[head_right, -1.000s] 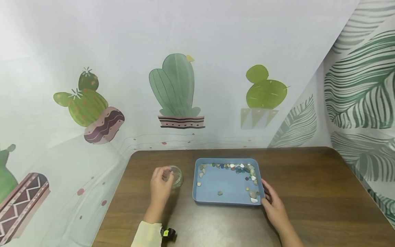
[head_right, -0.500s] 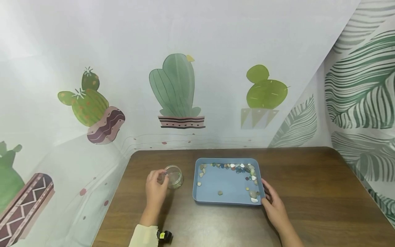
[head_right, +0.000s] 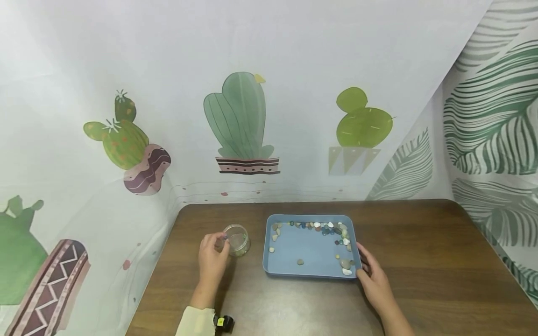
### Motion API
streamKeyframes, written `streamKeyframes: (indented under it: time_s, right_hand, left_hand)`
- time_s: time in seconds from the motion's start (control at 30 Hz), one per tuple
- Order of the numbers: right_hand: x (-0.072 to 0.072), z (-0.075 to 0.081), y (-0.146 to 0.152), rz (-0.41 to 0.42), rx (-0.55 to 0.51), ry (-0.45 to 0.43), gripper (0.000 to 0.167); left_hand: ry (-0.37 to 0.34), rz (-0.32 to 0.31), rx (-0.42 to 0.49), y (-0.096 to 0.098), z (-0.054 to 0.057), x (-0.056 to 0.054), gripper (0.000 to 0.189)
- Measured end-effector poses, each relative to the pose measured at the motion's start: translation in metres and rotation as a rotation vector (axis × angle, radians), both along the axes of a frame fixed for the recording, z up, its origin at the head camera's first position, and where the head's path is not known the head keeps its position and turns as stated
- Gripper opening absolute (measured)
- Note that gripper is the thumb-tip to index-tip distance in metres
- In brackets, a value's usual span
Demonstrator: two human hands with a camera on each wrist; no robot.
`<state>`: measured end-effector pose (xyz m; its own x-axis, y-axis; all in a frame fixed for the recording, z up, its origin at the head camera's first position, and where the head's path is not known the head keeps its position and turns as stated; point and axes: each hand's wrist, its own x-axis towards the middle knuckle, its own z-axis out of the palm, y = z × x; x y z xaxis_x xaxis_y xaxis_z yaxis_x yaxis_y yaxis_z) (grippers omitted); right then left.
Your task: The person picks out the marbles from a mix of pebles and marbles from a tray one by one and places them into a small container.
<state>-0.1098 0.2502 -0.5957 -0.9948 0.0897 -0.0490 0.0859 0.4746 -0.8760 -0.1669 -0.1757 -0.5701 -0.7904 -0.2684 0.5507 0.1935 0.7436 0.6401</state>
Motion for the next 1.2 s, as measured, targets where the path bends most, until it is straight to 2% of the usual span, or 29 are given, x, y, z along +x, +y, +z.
streamKeyframes:
  time_s: [0.4, 1.0, 1.2]
  right_hand:
    - [-0.0008, 0.0007, 0.0001, -0.003, -0.017, -0.008, 0.07]
    - [-0.0007, -0.002, 0.0023, 0.004, -0.028, 0.007, 0.07]
    - [-0.0009, -0.0005, 0.0018, 0.0, -0.026, 0.0, 0.072]
  left_hand:
    - [0.088, 0.0, 0.022, 0.0003, 0.0004, -0.0007, 0.022]
    - [0.083, -0.035, 0.03, 0.0029, 0.0035, -0.0005, 0.029]
    - [0.074, -0.069, 0.041, 0.0075, 0.007, 0.0005, 0.029]
